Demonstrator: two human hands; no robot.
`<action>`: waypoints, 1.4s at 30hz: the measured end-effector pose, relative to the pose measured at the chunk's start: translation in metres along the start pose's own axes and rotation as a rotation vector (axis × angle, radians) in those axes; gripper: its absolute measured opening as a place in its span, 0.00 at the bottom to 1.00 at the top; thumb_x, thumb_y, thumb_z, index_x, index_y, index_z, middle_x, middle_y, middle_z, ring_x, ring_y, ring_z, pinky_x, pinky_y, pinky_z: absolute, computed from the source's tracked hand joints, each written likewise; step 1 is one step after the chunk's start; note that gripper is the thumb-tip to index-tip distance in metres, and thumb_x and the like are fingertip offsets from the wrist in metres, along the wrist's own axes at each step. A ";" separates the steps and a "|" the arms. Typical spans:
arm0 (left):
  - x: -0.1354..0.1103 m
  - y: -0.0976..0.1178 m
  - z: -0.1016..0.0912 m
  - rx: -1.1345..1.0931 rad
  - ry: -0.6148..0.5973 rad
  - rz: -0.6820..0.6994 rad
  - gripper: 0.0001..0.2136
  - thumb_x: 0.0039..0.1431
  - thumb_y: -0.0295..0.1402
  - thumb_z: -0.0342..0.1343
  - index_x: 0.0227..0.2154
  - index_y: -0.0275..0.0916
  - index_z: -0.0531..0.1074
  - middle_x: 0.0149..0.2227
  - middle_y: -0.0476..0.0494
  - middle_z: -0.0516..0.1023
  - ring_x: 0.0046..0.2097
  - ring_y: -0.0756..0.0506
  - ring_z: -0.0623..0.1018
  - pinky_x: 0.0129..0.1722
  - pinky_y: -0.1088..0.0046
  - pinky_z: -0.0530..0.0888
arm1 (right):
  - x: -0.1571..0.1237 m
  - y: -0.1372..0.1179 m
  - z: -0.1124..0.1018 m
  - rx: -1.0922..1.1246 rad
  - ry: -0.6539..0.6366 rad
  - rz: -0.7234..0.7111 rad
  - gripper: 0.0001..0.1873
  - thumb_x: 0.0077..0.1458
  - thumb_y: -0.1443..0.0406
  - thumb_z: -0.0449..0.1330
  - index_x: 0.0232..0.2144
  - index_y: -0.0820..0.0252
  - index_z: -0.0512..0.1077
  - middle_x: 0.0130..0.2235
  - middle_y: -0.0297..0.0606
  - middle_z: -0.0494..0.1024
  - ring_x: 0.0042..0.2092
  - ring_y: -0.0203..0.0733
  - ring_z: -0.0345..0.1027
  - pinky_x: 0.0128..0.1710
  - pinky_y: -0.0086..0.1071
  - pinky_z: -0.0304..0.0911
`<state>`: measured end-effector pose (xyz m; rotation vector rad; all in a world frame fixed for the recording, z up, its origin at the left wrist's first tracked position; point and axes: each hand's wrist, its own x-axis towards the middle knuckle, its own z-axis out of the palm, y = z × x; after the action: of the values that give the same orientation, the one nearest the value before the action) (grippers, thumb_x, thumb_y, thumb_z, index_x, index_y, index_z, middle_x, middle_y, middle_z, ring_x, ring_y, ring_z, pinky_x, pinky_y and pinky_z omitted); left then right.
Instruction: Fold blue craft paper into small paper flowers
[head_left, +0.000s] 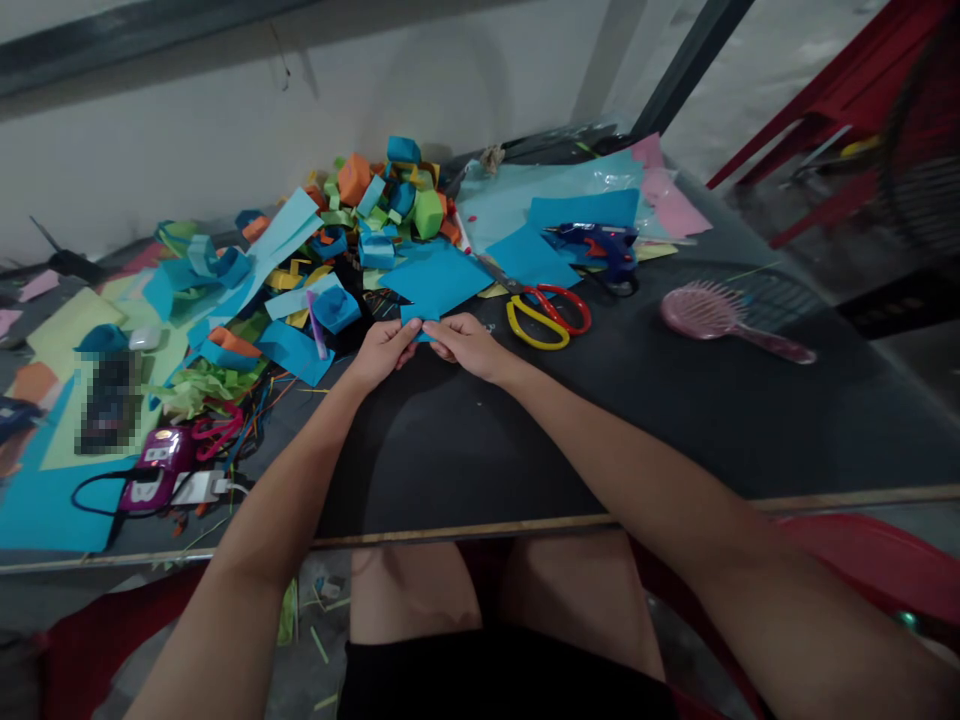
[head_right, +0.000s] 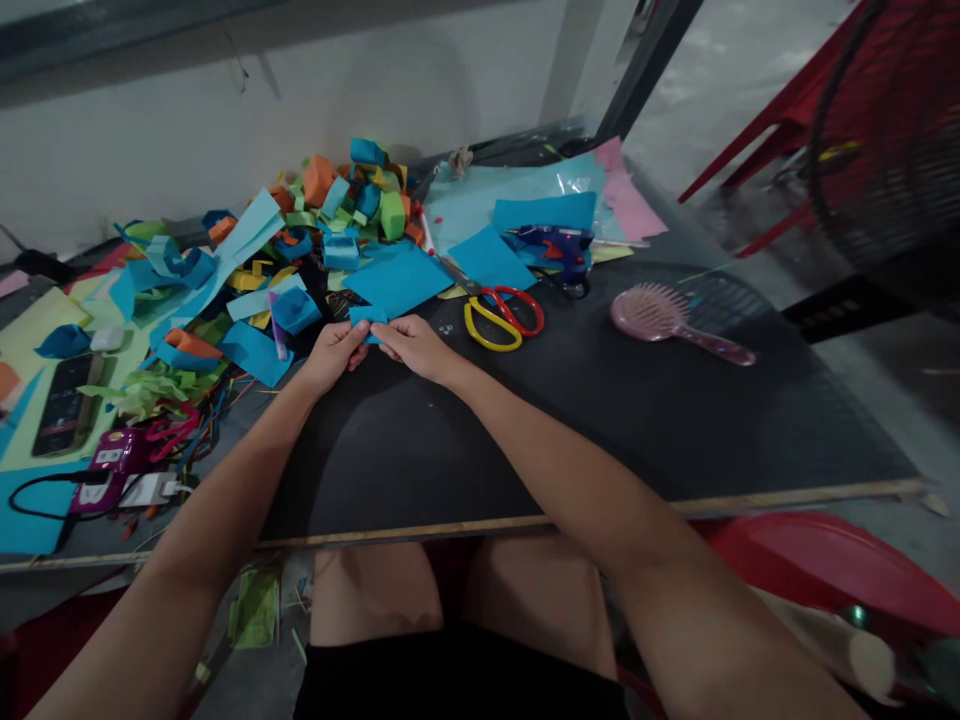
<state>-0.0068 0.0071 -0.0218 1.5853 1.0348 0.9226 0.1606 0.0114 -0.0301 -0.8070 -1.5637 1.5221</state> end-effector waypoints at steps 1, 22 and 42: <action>0.000 0.001 0.000 0.004 -0.002 -0.002 0.30 0.52 0.63 0.53 0.16 0.38 0.62 0.12 0.55 0.60 0.15 0.56 0.59 0.17 0.78 0.55 | 0.000 0.000 0.000 0.000 -0.022 0.007 0.33 0.51 0.39 0.57 0.12 0.58 0.60 0.14 0.27 0.56 0.18 0.28 0.47 0.20 0.28 0.43; 0.000 0.003 -0.016 -0.099 -0.190 -0.102 0.24 0.49 0.54 0.63 0.18 0.35 0.71 0.12 0.53 0.64 0.16 0.57 0.61 0.17 0.80 0.56 | 0.000 -0.002 0.002 0.056 -0.095 0.147 0.29 0.60 0.48 0.55 0.16 0.60 0.62 0.14 0.26 0.54 0.17 0.27 0.44 0.17 0.26 0.41; 0.001 0.007 -0.017 -0.078 -0.318 -0.128 0.21 0.55 0.49 0.61 0.20 0.34 0.74 0.16 0.49 0.71 0.20 0.55 0.68 0.23 0.79 0.65 | -0.002 -0.004 0.002 -0.051 0.023 0.051 0.36 0.57 0.39 0.51 0.15 0.61 0.69 0.13 0.29 0.58 0.18 0.29 0.51 0.19 0.28 0.47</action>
<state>-0.0212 0.0127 -0.0114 1.5219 0.8539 0.5929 0.1597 0.0086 -0.0265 -0.8958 -1.5821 1.5091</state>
